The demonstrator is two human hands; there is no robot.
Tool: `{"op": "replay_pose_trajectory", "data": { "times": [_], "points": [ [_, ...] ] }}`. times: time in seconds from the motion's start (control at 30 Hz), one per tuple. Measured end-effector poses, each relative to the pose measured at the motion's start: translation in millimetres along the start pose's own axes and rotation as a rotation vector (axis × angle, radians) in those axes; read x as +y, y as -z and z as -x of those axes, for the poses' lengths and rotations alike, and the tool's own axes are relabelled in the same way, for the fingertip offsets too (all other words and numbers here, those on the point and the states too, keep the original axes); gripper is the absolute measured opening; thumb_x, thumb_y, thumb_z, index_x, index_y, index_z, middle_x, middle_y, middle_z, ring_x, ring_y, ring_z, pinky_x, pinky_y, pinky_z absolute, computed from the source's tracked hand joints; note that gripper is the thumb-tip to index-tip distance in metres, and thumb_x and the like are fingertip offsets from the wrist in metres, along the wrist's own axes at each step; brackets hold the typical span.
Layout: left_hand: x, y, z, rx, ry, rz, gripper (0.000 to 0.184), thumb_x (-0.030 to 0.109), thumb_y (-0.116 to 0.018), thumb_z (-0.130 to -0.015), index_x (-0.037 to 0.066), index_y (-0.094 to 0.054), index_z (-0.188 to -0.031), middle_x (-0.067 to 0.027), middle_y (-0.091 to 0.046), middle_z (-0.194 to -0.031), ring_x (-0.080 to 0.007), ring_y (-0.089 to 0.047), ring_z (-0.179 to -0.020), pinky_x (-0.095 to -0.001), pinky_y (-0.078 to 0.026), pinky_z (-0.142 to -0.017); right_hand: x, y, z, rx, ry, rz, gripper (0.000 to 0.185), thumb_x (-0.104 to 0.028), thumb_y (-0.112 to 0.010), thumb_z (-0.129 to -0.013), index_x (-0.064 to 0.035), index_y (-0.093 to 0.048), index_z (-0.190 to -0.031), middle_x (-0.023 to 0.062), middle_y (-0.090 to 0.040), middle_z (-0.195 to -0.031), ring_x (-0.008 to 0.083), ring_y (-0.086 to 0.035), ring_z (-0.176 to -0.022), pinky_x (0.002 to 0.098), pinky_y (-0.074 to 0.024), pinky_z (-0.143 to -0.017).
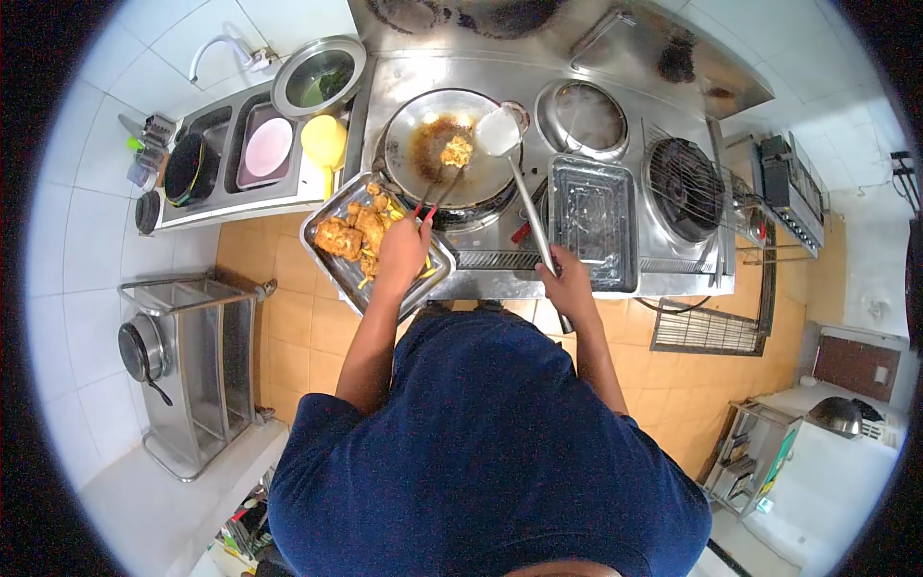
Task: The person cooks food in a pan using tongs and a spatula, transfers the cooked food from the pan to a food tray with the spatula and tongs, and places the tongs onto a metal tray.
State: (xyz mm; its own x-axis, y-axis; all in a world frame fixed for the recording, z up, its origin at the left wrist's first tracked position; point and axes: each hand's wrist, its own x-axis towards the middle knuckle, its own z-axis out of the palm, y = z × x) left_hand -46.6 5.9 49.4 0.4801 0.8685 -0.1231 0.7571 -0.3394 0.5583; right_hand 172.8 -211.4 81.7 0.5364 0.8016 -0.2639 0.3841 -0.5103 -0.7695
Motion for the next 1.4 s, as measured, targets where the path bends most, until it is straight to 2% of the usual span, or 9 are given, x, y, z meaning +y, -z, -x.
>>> {"op": "replay_pose_trajectory", "data": {
  "times": [0.37,0.43,0.57,0.77,0.87,0.97,1.07,1.17,1.4],
  "points": [
    [0.0,-13.1,-29.8,-0.010,-0.013,-0.048,0.038,0.032,-0.059,-0.094,-0.004,-0.065,-0.103,-0.0270,-0.068,-0.081,-0.0444,-0.067,-0.078,-0.0530,-0.053,-0.072,5.0,4.4,6.1,-0.008,-0.063,-0.001,0.036,-0.018,-0.067,-0.088,0.0023,-0.060,-0.117,0.0292,-0.066,-0.101,0.0477,-0.064,-0.095,0.0465,-0.0524,-0.082],
    [-4.0,-14.8,-29.4,0.018,-0.031,0.007,0.039,0.033,-0.059,-0.094,-0.005,-0.065,-0.100,-0.0278,-0.065,-0.075,-0.0458,-0.065,-0.075,-0.0543,-0.051,-0.069,5.1,4.6,8.7,0.063,0.020,0.069,0.037,-0.019,-0.066,-0.088,0.0019,-0.059,-0.118,0.0287,-0.066,-0.099,0.0478,-0.064,-0.094,0.0489,-0.0521,-0.080],
    [-7.1,-10.2,-22.3,-0.019,-0.027,-0.050,0.038,0.031,-0.060,-0.093,-0.005,-0.065,-0.101,-0.0280,-0.067,-0.079,-0.0444,-0.067,-0.077,-0.0524,-0.053,-0.070,11.9,5.0,5.8,0.083,0.099,0.239,0.038,-0.020,-0.063,-0.089,0.0004,-0.056,-0.120,0.0284,-0.066,-0.098,0.0487,-0.064,-0.092,0.0537,-0.0512,-0.078],
    [-11.5,-6.3,-8.1,0.025,-0.026,-0.017,0.039,0.030,-0.062,-0.092,-0.007,-0.065,-0.104,-0.0300,-0.065,-0.076,-0.0461,-0.066,-0.076,-0.0530,-0.052,-0.068,9.1,0.6,-13.3,0.043,0.036,0.322,0.038,-0.017,-0.063,-0.087,0.0006,-0.057,-0.120,0.0298,-0.066,-0.095,0.0493,-0.063,-0.091,0.0538,-0.0504,-0.078],
    [-7.9,0.3,-2.2,0.019,-0.007,-0.003,0.038,0.029,-0.062,-0.092,-0.007,-0.065,-0.103,-0.0301,-0.066,-0.078,-0.0462,-0.066,-0.077,-0.0533,-0.052,-0.069,13.7,-4.4,-28.6,0.017,0.015,0.432,0.041,-0.022,-0.061,-0.090,-0.0039,-0.055,-0.126,0.0288,-0.066,-0.095,0.0487,-0.065,-0.085,0.0570,-0.0528,-0.074],
    [-6.7,8.0,1.8,0.026,0.010,-0.020,0.036,0.028,-0.062,-0.092,-0.006,-0.065,-0.100,-0.0289,-0.067,-0.080,-0.0456,-0.066,-0.078,-0.0533,-0.052,-0.071,24.9,-15.0,-38.5,0.013,0.098,0.424,0.041,-0.021,-0.059,-0.090,-0.0099,-0.055,-0.129,0.0282,-0.066,-0.095,0.0488,-0.065,-0.084,0.0566,-0.0531,-0.074],
    [-4.6,13.8,5.3,0.030,0.025,-0.016,0.036,0.028,-0.062,-0.092,-0.006,-0.065,-0.102,-0.0290,-0.067,-0.082,-0.0454,-0.066,-0.080,-0.0534,-0.052,-0.072,9.5,-16.5,-35.4,-0.078,0.081,0.408,0.037,-0.022,-0.058,-0.091,-0.0153,-0.056,-0.127,0.0276,-0.067,-0.096,0.0481,-0.065,-0.086,0.0561,-0.0533,-0.074],
    [-3.8,18.5,7.6,0.015,0.060,-0.020,0.036,0.028,-0.062,-0.092,-0.006,-0.065,-0.104,-0.0289,-0.067,-0.083,-0.0456,-0.066,-0.081,-0.0534,-0.052,-0.072,-3.2,-17.5,-30.1,-0.037,0.173,0.358,0.033,-0.021,-0.058,-0.090,-0.0173,-0.058,-0.123,0.0280,-0.067,-0.096,0.0468,-0.066,-0.087,0.0559,-0.0534,-0.075],
    [-9.6,10.7,5.7,0.013,0.040,-0.042,0.038,0.030,-0.062,-0.092,-0.005,-0.064,-0.106,-0.0282,-0.067,-0.080,-0.0459,-0.066,-0.079,-0.0533,-0.052,-0.071,2.7,-12.4,-28.9,-0.048,0.075,0.379,0.039,-0.018,-0.061,-0.087,-0.0085,-0.057,-0.125,0.0281,-0.067,-0.098,0.0471,-0.065,-0.090,0.0550,-0.0525,-0.079]
  ]
}}
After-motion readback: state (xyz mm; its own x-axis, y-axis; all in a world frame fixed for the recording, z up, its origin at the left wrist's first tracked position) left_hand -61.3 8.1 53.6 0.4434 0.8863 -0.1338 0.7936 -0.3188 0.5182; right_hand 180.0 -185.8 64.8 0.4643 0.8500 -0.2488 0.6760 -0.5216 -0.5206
